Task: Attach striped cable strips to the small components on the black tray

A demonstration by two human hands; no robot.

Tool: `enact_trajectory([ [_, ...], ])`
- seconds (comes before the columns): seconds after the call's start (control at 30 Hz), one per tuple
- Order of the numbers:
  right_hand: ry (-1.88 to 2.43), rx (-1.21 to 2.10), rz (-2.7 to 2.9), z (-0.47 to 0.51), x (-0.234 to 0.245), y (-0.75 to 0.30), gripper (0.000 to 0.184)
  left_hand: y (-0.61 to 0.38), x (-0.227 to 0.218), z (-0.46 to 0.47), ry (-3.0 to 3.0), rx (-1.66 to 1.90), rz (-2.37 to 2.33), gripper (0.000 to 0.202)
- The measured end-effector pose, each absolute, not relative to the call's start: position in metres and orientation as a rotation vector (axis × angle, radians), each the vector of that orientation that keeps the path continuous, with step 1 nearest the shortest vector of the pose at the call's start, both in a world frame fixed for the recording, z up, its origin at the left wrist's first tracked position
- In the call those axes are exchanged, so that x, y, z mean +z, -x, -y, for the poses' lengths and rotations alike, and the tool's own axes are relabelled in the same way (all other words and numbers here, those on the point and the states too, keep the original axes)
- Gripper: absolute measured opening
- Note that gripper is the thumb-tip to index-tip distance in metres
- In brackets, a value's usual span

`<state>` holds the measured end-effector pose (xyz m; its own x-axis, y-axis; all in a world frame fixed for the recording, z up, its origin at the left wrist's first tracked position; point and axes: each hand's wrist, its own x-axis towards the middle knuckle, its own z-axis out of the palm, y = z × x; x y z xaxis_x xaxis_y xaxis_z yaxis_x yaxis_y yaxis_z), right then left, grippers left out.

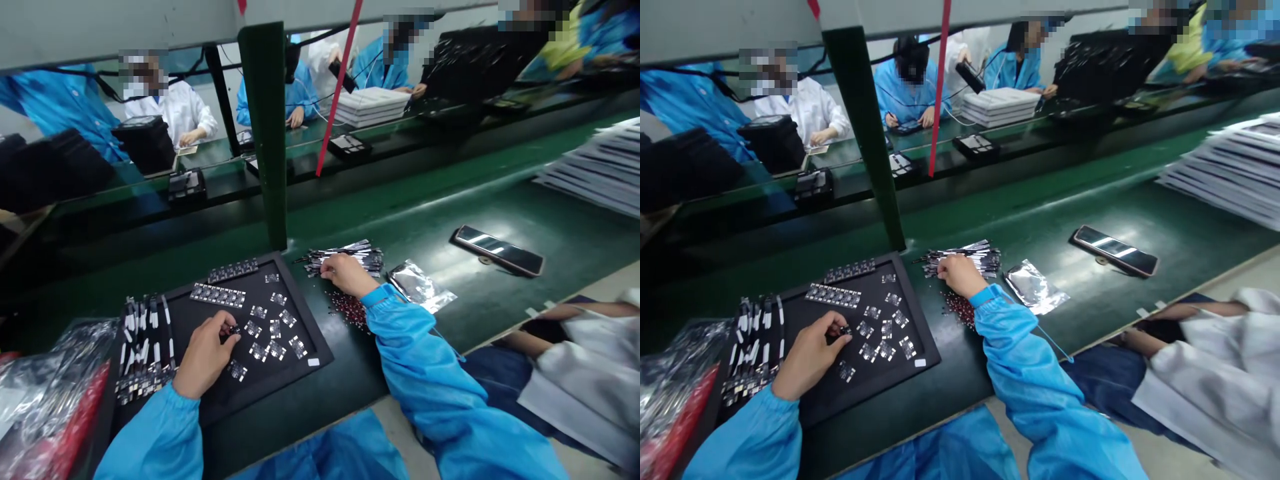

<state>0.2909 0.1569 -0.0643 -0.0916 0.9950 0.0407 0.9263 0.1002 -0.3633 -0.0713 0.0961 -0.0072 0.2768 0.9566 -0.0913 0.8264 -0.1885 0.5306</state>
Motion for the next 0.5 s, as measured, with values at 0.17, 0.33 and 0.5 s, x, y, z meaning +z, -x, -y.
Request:
enact_trajectory([
  [0.17, 1.902, 0.34, 2.14, -0.157, -0.065, -0.291, 0.01, 0.065, 0.014, -0.092, -1.993, 0.427, -1.503, 0.011],
  [0.33, 1.868, 0.331, 2.163, -0.156, -0.066, -0.292, 0.015, 0.046, 0.026, -0.092, -1.856, 0.639, -1.374, 0.017],
  [0.5, 1.842, 0.284, 2.152, -0.154, -0.066, -0.292, 0.017, 0.028, 0.018, -0.097, -1.663, 0.826, -1.324, 0.019],
])
